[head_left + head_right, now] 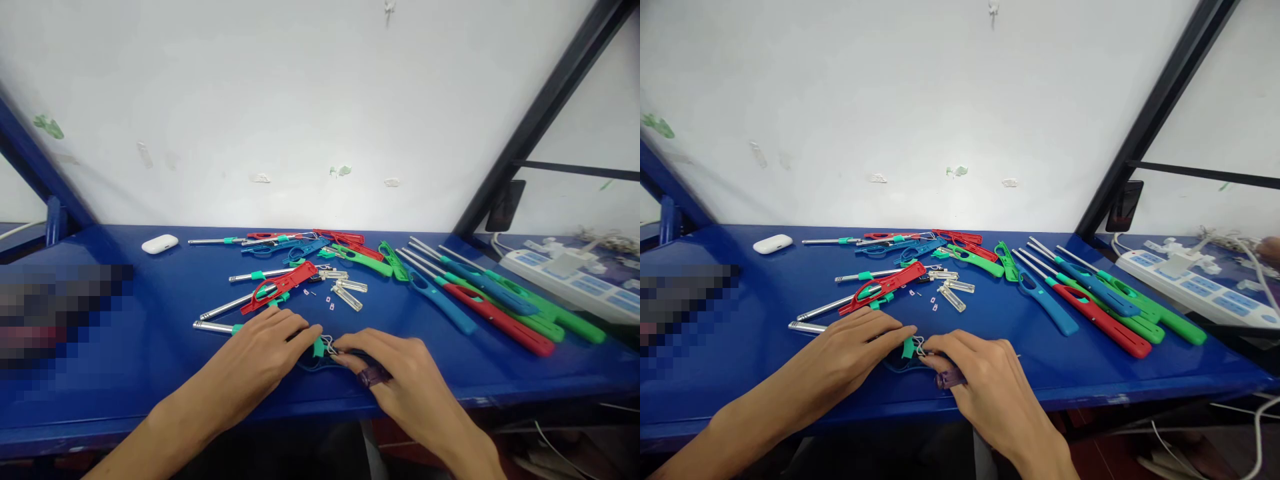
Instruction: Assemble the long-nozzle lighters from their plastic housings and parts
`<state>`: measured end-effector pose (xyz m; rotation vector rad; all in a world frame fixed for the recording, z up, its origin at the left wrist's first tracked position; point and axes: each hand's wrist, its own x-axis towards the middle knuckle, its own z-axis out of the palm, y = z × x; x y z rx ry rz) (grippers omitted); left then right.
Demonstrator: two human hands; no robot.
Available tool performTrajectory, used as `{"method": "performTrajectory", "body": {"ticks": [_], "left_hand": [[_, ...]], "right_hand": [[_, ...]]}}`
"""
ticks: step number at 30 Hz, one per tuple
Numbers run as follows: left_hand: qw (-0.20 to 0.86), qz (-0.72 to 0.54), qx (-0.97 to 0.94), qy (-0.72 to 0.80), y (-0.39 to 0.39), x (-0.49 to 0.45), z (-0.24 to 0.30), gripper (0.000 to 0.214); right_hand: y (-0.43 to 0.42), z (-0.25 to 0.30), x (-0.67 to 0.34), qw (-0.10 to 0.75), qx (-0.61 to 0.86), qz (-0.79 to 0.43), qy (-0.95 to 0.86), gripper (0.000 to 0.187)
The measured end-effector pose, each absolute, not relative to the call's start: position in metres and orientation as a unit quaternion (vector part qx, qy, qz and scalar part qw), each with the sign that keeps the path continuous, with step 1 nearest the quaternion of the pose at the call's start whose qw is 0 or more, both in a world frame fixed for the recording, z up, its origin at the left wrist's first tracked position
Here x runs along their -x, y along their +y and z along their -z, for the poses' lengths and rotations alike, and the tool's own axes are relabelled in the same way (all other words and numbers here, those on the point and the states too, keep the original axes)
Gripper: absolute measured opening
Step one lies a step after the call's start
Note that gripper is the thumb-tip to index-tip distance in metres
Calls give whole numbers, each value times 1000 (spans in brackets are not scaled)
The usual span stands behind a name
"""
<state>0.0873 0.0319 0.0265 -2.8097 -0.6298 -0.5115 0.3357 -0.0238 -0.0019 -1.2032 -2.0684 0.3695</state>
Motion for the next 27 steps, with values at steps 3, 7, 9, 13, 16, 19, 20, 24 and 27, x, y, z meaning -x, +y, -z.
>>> {"method": "performTrajectory", "body": {"ticks": [3,7,9,13,16,19,20,24,27], "left_hand": [[93,178,956,-214,32,-88,-25,37],[75,180,955,-222,32,-88,-25,37],[67,187,954,-223,33,-87,-24,37],[-7,203,948,-246,38,-85,-16,30],[-71,218,935,-272,43,-83,-10,25],[-80,228,930,-276,45,-82,-6,26],[-81,231,929,-276,46,-82,-6,27],[-86,240,925,-283,46,-82,-4,25],[-88,243,923,-285,46,-81,-4,25]], "right_hand": [[-23,0,-333,335,481,-138,-798,35],[-18,-2,-325,295,505,-74,-808,53],[-16,-2,-320,281,517,-38,-808,53],[-14,-1,-314,284,523,-38,-803,42],[-14,-2,-313,302,514,-60,-801,35],[-13,-2,-314,303,514,-53,-801,34],[-12,-2,-314,301,515,-45,-801,34],[-12,0,-314,300,504,-21,-809,30],[-11,2,-315,304,496,-23,-813,35]]}}
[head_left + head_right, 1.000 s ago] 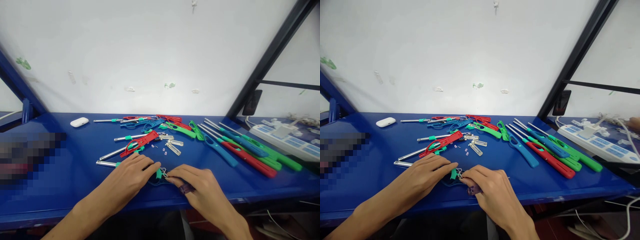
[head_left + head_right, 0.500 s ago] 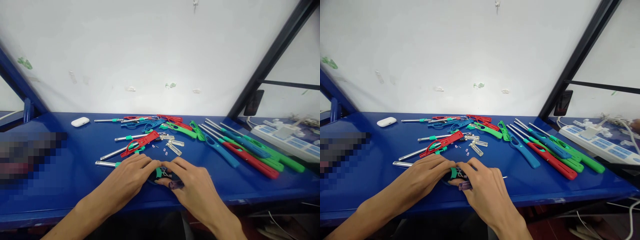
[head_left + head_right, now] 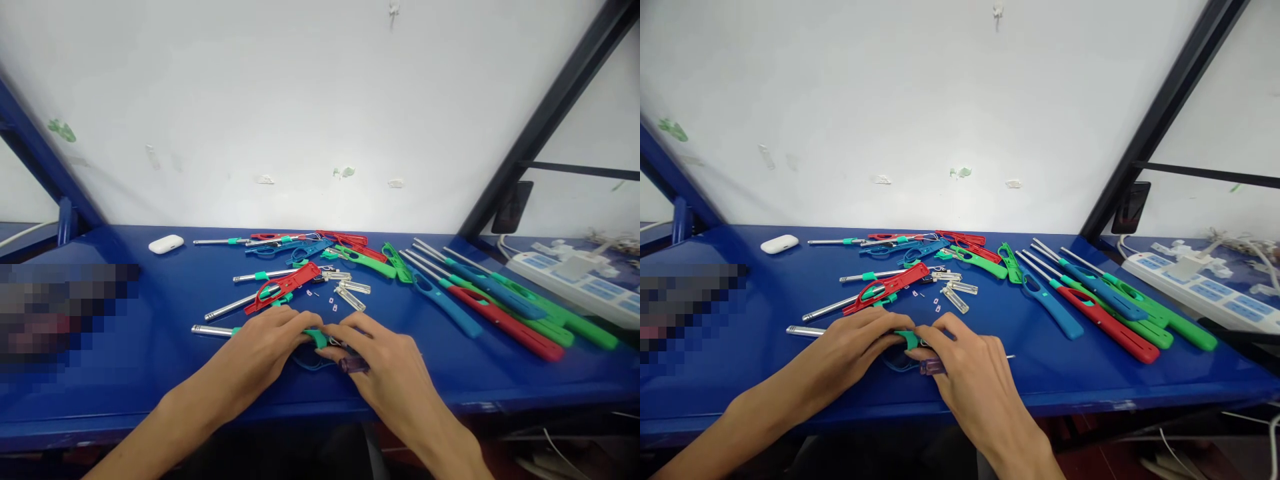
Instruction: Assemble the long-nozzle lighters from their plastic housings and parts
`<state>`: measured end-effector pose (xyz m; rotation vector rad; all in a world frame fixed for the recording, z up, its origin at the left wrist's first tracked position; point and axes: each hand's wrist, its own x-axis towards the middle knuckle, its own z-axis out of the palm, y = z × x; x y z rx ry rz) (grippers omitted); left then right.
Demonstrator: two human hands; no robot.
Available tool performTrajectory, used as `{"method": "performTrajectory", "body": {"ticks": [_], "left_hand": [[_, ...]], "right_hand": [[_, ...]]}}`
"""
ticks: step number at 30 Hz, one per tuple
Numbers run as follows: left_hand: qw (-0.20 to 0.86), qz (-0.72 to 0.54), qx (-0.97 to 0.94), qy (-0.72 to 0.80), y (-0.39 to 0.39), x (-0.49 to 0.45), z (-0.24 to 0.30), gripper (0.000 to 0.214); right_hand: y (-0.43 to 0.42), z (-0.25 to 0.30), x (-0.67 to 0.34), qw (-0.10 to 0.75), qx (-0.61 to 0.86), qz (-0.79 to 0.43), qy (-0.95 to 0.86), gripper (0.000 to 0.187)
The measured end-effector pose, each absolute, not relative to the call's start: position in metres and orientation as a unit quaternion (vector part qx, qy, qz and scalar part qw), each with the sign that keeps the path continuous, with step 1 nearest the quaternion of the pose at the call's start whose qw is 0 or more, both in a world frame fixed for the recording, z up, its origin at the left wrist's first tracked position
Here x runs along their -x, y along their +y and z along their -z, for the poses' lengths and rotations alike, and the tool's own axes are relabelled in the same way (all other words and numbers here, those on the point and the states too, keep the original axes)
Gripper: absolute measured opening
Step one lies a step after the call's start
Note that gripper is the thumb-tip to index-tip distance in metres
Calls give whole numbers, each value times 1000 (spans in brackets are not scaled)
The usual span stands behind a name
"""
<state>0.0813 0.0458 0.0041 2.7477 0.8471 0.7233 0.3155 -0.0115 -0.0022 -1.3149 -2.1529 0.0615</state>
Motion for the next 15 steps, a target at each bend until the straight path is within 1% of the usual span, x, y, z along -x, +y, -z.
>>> {"method": "performTrajectory", "body": {"ticks": [3,5,7,11,15], "left_hand": [[89,-242,-925,280,45,-80,-5,31],[89,-240,-926,279,45,-79,-5,37],[89,-237,-926,279,45,-77,-6,40],[96,-231,-929,274,41,-71,-7,42],[91,-248,-912,314,32,-64,-13,41]], "right_hand": [[-11,4,-318,305,492,-44,-814,49],[-11,3,-319,310,492,-61,-812,52],[-11,2,-319,316,493,-75,-807,51],[-10,1,-318,321,493,-90,-803,44],[-12,3,-318,319,496,-95,-802,39]]}}
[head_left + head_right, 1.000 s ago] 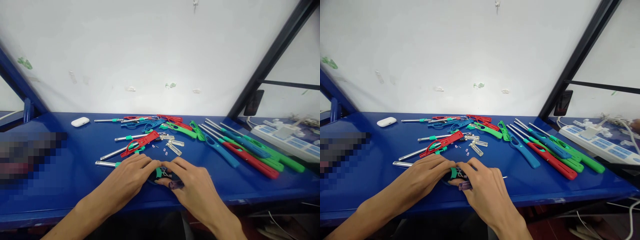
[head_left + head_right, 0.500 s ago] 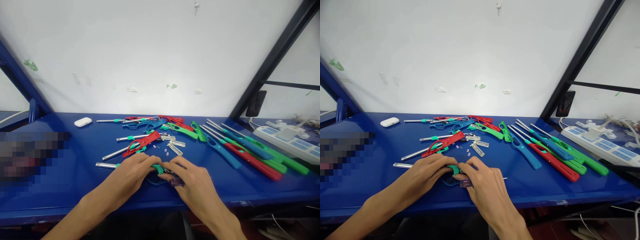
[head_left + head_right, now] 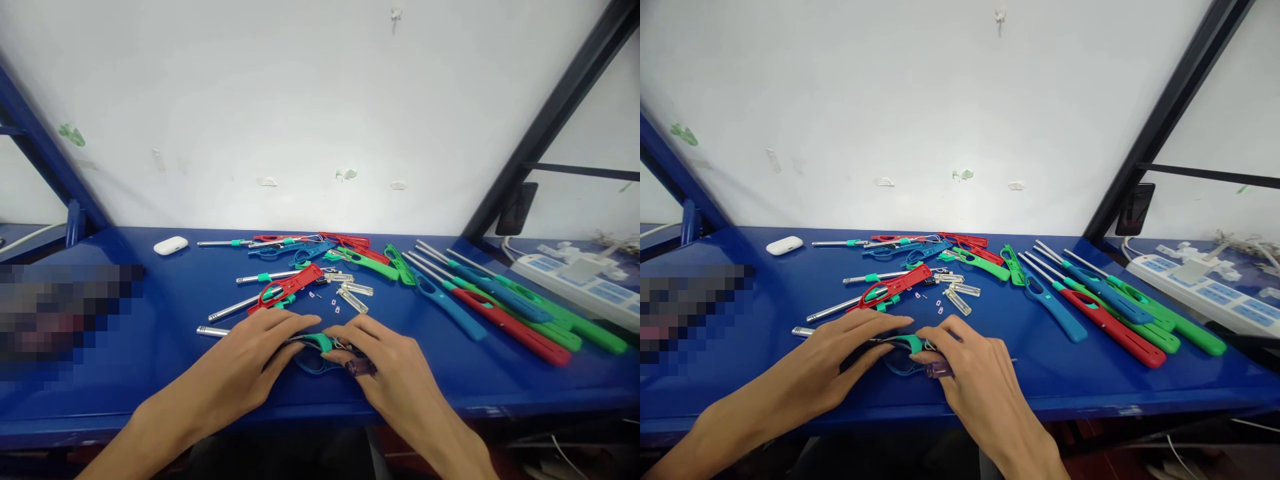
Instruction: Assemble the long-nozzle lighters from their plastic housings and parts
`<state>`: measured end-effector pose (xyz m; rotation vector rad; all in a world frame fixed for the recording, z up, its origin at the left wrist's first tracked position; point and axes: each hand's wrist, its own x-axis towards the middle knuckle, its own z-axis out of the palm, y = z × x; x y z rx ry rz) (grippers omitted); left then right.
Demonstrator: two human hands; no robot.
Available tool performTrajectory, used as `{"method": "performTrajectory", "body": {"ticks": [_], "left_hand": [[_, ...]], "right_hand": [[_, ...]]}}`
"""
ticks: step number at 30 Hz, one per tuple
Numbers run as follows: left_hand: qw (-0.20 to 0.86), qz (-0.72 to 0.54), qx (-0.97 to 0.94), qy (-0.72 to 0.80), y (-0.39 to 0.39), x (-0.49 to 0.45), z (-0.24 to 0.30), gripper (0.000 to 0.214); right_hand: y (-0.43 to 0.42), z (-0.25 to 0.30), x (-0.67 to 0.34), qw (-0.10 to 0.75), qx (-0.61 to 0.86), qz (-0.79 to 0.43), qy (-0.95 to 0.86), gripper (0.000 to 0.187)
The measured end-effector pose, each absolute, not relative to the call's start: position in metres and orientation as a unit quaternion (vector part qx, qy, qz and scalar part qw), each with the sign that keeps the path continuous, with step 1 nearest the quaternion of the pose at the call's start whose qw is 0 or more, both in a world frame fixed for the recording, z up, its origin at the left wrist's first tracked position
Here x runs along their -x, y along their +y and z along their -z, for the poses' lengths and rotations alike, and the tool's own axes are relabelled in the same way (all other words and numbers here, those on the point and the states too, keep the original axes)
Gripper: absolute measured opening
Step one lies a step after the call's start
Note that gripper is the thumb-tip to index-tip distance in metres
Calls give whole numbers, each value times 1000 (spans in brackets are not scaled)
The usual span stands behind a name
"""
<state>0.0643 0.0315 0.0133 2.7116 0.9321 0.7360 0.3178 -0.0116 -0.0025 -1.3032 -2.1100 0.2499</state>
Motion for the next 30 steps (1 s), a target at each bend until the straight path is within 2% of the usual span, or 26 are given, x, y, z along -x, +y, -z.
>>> {"method": "performTrajectory", "body": {"ticks": [6,14,19,24,30], "left_hand": [[51,-294,-903,310,24,-61,-18,16],[34,-268,-902,338,34,-65,-11,20],[9,-231,-916,327,34,-72,-17,31],[-15,-212,-924,319,34,-75,-18,30],[-22,-221,-921,319,34,-76,-18,31]], "right_hand": [[-14,1,-317,319,500,-116,-797,35],[-14,-1,-315,323,498,-110,-797,32],[-16,-4,-315,320,493,-100,-803,30],[-17,-6,-315,313,495,-106,-804,35],[-17,-8,-314,317,493,-119,-801,31]]}}
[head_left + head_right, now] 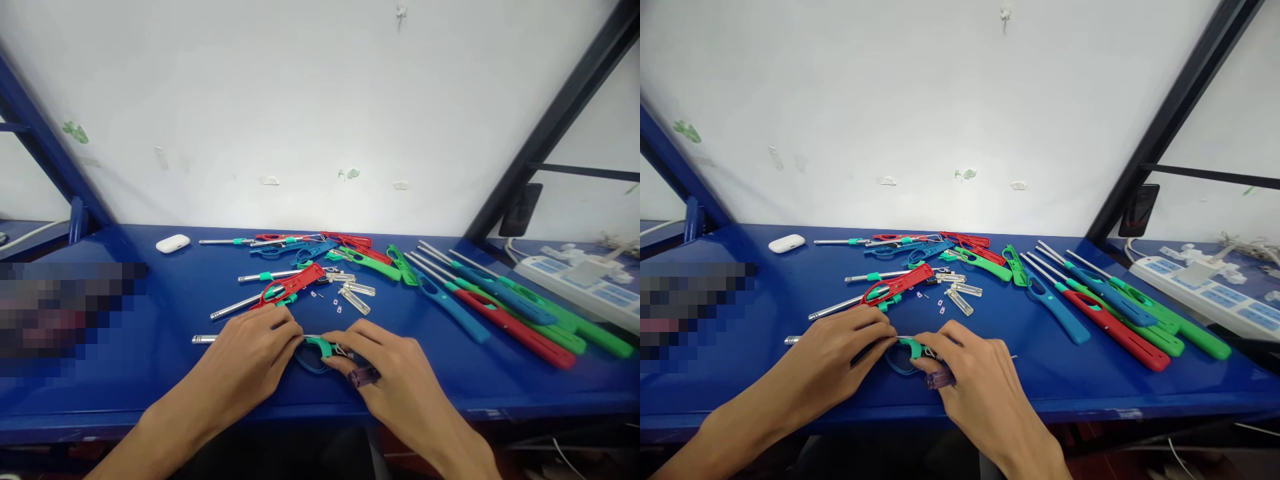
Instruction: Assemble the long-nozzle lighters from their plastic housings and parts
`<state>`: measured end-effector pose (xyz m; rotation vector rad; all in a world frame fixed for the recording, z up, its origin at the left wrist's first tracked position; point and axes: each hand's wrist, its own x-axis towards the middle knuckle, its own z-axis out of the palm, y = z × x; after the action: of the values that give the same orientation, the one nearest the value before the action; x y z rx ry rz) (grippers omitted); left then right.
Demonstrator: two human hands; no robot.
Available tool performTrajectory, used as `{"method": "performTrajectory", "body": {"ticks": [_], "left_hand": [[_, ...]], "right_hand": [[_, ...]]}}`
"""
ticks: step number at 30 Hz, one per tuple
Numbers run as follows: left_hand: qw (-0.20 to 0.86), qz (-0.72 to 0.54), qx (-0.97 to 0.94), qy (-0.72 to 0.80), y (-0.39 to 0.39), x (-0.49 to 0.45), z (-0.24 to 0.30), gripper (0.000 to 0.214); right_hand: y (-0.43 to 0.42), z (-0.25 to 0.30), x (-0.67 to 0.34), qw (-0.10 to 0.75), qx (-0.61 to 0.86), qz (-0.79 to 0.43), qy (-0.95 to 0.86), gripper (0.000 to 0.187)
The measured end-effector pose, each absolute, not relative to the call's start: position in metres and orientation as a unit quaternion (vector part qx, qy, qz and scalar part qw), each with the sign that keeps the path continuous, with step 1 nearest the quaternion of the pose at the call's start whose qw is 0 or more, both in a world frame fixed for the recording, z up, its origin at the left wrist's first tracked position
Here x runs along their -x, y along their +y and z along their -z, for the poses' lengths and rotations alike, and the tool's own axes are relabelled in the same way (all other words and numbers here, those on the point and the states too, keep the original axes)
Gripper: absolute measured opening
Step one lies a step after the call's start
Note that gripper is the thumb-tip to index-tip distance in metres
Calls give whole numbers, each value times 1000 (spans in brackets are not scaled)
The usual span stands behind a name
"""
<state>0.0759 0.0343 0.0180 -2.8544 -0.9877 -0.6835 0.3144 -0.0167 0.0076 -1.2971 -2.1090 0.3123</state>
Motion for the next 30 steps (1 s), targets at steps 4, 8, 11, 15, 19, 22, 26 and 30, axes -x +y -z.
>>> {"method": "performTrajectory", "body": {"ticks": [4,8,11,15,19,22,26,30], "left_hand": [[22,234,919,-316,34,-75,-16,32],[22,251,917,-308,35,-74,-13,35],[27,268,912,-310,35,-72,-9,32],[29,273,912,-303,37,-70,-5,29],[29,273,919,-284,38,-68,-5,34],[34,279,918,-281,38,-69,-6,34],[35,275,919,-280,37,-70,-7,30],[35,263,921,-283,36,-70,-7,27]], "right_hand": [[-17,-6,-313,323,493,-114,-800,28],[-18,-4,-313,319,493,-97,-804,26],[-19,-2,-314,313,489,-72,-811,24],[-19,-1,-315,295,477,-51,-826,25],[-18,-1,-315,304,477,-56,-823,24],[-19,-2,-313,314,487,-58,-813,21],[-19,-6,-310,304,502,-71,-806,16],[-18,-10,-309,293,506,-68,-809,16]]}}
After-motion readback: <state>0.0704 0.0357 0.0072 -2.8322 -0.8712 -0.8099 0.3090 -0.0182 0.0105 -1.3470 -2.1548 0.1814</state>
